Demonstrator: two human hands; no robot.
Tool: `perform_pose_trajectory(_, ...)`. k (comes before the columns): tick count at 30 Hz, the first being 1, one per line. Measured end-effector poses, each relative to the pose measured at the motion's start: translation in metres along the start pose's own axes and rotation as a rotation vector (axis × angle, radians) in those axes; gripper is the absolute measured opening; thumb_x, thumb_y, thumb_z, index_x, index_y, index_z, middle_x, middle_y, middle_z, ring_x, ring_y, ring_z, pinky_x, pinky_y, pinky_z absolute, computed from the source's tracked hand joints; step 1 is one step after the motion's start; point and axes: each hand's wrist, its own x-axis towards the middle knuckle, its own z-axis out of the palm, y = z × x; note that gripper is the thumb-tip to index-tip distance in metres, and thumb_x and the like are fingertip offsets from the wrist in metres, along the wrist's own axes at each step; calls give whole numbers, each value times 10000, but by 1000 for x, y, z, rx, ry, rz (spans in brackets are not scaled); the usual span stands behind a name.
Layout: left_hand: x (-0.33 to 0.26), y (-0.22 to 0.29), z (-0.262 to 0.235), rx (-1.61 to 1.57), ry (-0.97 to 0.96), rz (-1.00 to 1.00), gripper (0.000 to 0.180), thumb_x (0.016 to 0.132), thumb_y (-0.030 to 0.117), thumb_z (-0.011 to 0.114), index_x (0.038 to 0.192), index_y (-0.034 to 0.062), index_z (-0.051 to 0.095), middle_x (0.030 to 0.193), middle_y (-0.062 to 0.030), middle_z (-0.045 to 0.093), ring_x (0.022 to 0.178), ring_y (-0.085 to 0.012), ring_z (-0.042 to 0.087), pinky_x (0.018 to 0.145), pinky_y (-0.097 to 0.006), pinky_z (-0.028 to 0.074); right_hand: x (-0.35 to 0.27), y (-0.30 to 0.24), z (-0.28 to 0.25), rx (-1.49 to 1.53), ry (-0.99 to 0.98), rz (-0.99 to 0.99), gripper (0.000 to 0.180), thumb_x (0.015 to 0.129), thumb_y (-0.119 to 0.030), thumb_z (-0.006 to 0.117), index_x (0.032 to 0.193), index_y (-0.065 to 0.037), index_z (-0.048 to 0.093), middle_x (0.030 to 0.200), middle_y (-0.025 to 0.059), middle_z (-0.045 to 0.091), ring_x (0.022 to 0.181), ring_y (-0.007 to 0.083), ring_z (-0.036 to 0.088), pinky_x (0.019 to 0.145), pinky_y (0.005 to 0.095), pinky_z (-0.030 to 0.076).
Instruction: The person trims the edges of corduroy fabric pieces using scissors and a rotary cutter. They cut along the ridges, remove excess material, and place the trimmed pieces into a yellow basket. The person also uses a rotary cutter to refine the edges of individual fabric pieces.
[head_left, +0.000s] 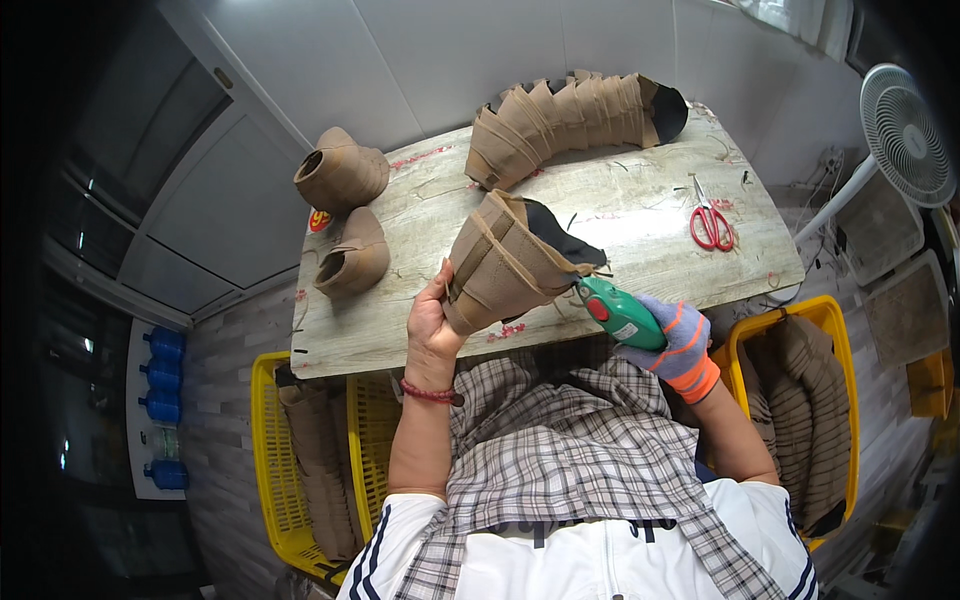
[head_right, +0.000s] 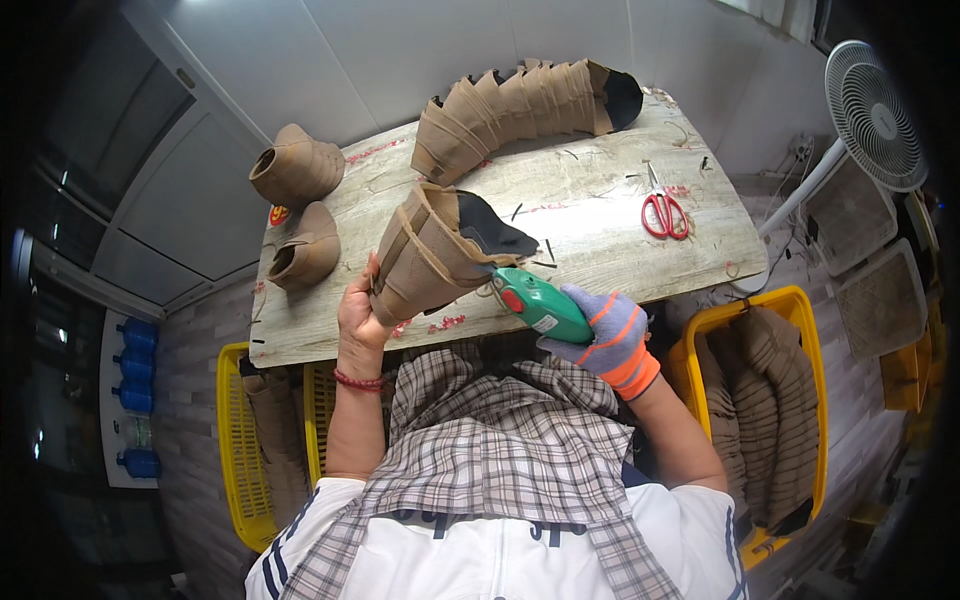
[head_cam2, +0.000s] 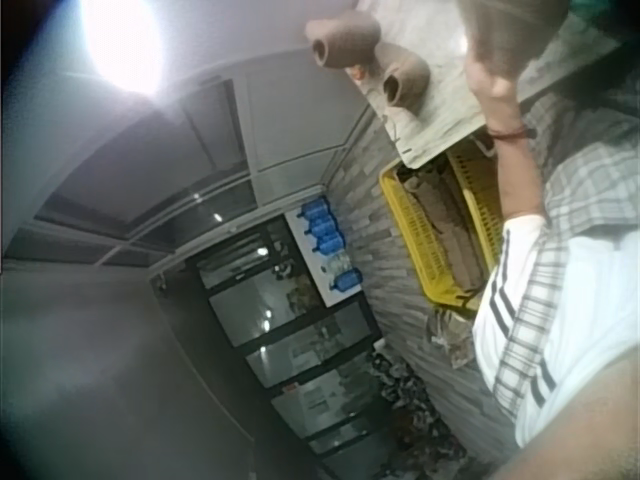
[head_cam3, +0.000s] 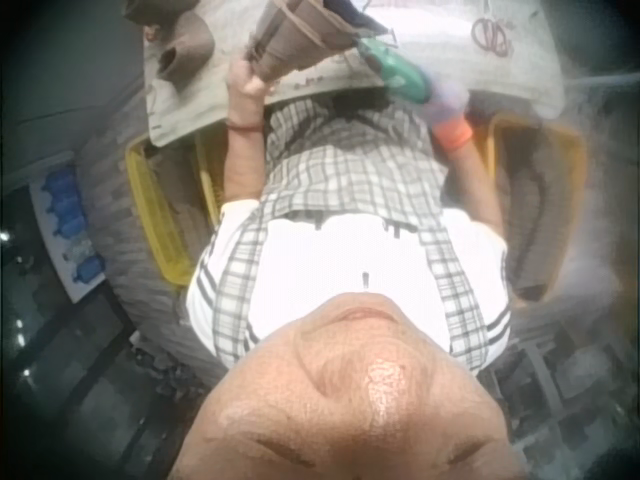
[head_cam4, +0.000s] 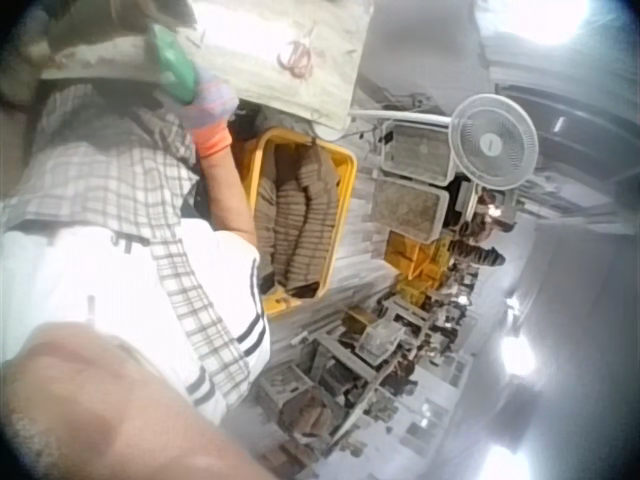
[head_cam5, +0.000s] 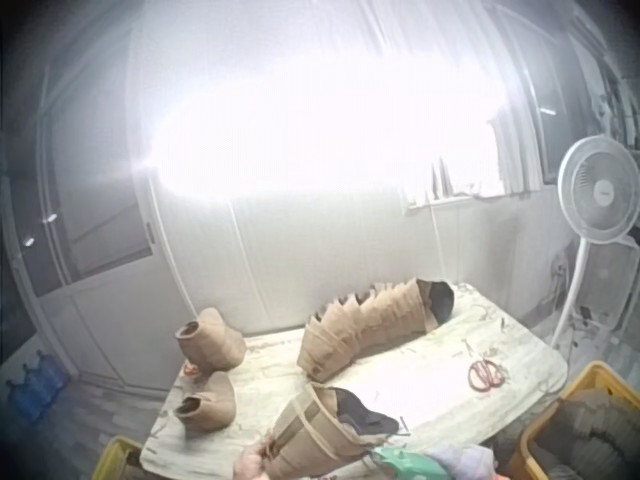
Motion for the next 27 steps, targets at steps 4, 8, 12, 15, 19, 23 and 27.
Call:
perform_pose_trajectory(4,-15,-13,26,214,-9,99,464,965,256,538,1333,-15,457,1349,-206,507,1250,-351,486,1050,-541,385,7,-11,7,90,-24,100,579,572,-297,887,1051,-61,661,795,125,680,643,287,649,592,340,522)
perform_pose_trajectory(8,-26,-21,33,370,-43,218,463,955,213,553,1351,3,439,1349,-173,512,1248,-342,491,1045,-524,400,13,-19,11,129,-138,263,569,595,-306,881,1047,-40,660,793,145,682,658,294,662,609,338,533)
perform_pose_trajectory(12,-31,-23,36,482,-133,299,428,948,130,554,1347,19,451,1337,-156,522,1234,-326,508,1008,-499,451,16,-21,18,261,-130,343,576,636,-325,873,1072,-20,651,839,150,698,706,240,688,647,313,545)
perform_pose_trajectory(15,-32,-27,36,555,-149,350,396,937,74,562,1323,31,488,1294,-143,556,1177,-311,556,944,-454,501,18,-23,23,384,-123,422,577,668,-319,865,1098,-9,638,857,129,707,723,177,685,665,288,544)
perform_pose_trajectory(19,-31,-31,27,742,-118,434,315,910,39,603,1225,41,593,1147,-104,650,1029,-233,639,823,-342,532,23,-30,24,496,-139,549,555,703,-298,851,1112,3,627,848,98,704,717,119,660,662,263,537)
perform_pose_trajectory(23,-30,-43,20,1125,-61,605,204,872,32,673,1076,26,675,949,-13,690,843,-95,612,689,-267,474,28,-29,27,506,-110,591,532,717,-304,841,1093,10,631,812,87,698,692,104,647,633,254,528)
perform_pose_trajectory(27,-31,-42,4,1677,-37,706,197,881,54,673,1070,1,660,987,-30,703,846,-91,620,705,-259,464,33,-28,25,411,-136,650,511,732,-326,828,1067,10,639,752,69,683,636,104,624,586,259,510)
